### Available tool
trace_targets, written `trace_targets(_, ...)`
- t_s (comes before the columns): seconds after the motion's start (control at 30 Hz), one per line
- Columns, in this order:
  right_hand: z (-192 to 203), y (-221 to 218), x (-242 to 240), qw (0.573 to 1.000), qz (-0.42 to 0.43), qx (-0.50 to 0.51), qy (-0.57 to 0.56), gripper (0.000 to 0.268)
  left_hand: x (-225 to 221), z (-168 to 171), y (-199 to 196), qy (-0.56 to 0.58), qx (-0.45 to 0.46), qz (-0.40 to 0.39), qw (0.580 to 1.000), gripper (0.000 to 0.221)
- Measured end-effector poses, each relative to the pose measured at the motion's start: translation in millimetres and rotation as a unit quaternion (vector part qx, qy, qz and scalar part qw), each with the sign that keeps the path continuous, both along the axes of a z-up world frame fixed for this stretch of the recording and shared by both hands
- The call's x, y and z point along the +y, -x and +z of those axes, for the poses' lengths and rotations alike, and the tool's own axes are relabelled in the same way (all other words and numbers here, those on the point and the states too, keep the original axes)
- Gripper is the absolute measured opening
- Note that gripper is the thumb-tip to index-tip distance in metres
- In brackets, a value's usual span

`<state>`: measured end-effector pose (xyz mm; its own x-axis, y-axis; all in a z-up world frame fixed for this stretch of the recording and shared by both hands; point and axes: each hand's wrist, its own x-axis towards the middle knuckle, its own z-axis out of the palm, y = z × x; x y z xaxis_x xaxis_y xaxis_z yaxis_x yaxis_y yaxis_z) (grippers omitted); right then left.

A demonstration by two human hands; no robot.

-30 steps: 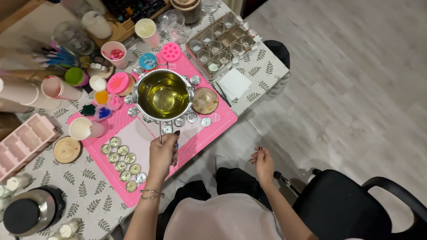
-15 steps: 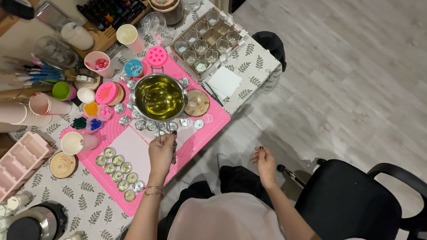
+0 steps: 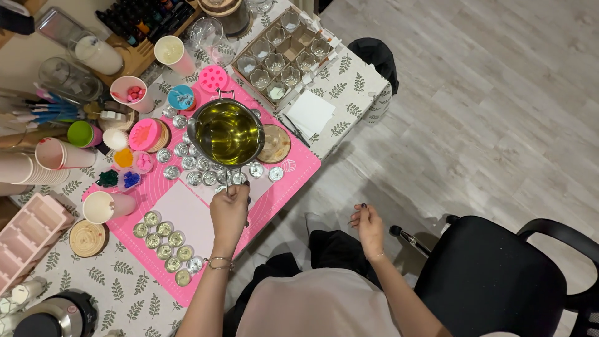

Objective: Measure the temperature of melted wax and prepare candle containers for pouring.

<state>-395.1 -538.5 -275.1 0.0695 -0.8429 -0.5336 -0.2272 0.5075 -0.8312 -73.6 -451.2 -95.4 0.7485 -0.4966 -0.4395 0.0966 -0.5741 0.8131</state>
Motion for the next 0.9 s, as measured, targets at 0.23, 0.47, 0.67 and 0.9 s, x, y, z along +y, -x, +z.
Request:
trace_targets(0.23,-5,6,-2,1.000,-0.009,0.007,-0.020,0.034,-4,2,4,-0.022,-0.034,-0.019,0.999,0.038)
trace_targets(0.47,-8,13,0,1.000,-0.011,0.009,-0.027,0.035,-5,7,7,-0.034,-0.042,-0.014,0.998,0.037)
trace_targets(0.67,0,13,2,0.999,-0.011,0.017,-0.037,0.034,-1,-5,3,-0.037,-0.072,-0.020,0.997,0.040)
trace_targets(0.9,-3,13,5,0.999,-0.009,0.008,-0.034,0.034,1,-4,2,-0.041,-0.092,-0.023,0.995,0.038)
